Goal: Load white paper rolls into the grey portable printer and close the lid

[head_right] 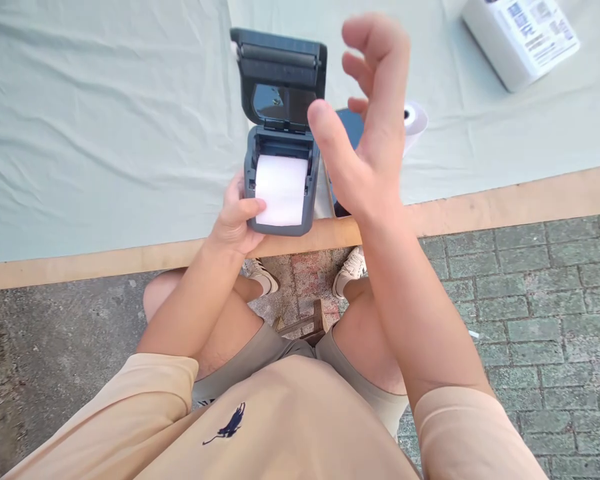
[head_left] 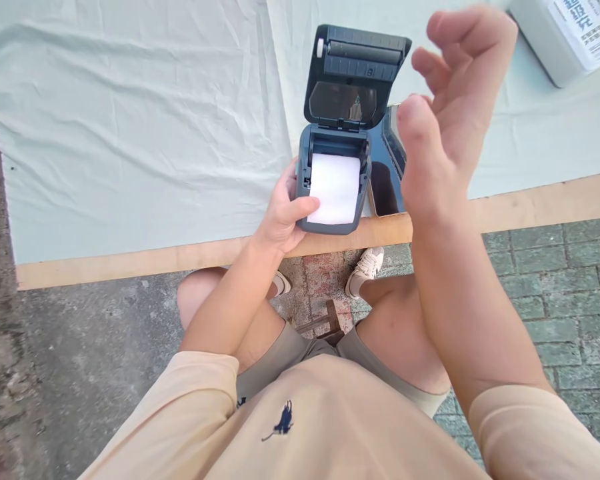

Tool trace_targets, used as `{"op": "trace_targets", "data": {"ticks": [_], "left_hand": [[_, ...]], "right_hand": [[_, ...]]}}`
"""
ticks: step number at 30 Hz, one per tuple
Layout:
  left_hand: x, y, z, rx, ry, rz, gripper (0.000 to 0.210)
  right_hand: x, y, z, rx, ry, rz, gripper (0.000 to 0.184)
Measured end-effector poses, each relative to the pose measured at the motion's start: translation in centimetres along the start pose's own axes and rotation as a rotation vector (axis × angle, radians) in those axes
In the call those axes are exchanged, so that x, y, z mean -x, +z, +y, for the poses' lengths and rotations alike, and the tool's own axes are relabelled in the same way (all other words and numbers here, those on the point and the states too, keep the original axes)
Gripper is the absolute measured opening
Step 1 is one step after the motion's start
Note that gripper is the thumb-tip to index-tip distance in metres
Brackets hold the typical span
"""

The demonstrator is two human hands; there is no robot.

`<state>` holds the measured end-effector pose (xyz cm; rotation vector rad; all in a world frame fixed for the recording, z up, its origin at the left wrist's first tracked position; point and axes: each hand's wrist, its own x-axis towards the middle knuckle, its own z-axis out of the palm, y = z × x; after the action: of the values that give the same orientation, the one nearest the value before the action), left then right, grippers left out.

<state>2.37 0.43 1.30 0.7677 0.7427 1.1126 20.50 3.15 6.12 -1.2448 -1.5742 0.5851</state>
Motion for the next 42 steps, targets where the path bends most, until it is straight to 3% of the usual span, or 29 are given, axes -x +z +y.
{"op": "trace_targets", "data": {"ticks": [3,6,10,13,21,28,30,32,34,36,40,42], "left_hand": [[0.1,-0.2,-0.1,-0.009,0.010,0.003,0.048],[0.0,-0.3,-0.3,0.012,-0.003,0.010,0.049],[0.0,-0.1,0.1,0.023,-0.029,0.023,0.052],[-0.1,0.2,0.7,0.074,-0.097,0.056,0.041],[-0.8,0.5,1.0,0.195,-0.176,0.252,0.028],[-1.3,0.7,0.5,0.208,-0.132,0.224,0.025],[-1.4,0.7,0.4,0.214,-0.130,0.225,0.024],[-1.4,0.6,0.3,0.218,-0.095,0.224,0.025],[-1.3,0.4,0.2,0.220,-0.059,0.168,0.030],[-1.1,0.3,0.2,0.199,-0.041,0.076,0.039],[-0.6,0.0,-0.1,0.122,-0.034,0.019,0.044],[-0.5,-0.1,-0.3,0.102,-0.019,0.027,0.041]], "right_hand": [[-0.4,0.4,-0.3,-0.173,0.066,0.011,0.039],[-0.4,0.5,-0.4,-0.159,0.082,-0.063,0.026],[-0.2,0.3,0.3,-0.086,0.024,-0.301,0.040],[0.0,0.4,0.8,-0.002,-0.032,-0.449,0.047],[0.4,1.4,1.0,0.026,-0.113,-0.391,0.040],[0.2,-0.7,-0.5,0.155,-0.128,-0.420,0.056],[0.3,-0.4,-0.7,0.220,-0.161,-0.316,0.051],[0.2,0.3,-0.8,0.266,-0.186,-0.079,0.033],[0.1,1.0,-1.1,0.275,-0.188,0.153,0.028],[-0.1,1.2,-1.5,0.254,-0.187,0.213,0.026],[-0.1,0.6,-2.0,0.359,-0.160,-0.117,0.006],[0.1,0.3,-1.9,0.492,-0.138,-0.259,0.008]]}}
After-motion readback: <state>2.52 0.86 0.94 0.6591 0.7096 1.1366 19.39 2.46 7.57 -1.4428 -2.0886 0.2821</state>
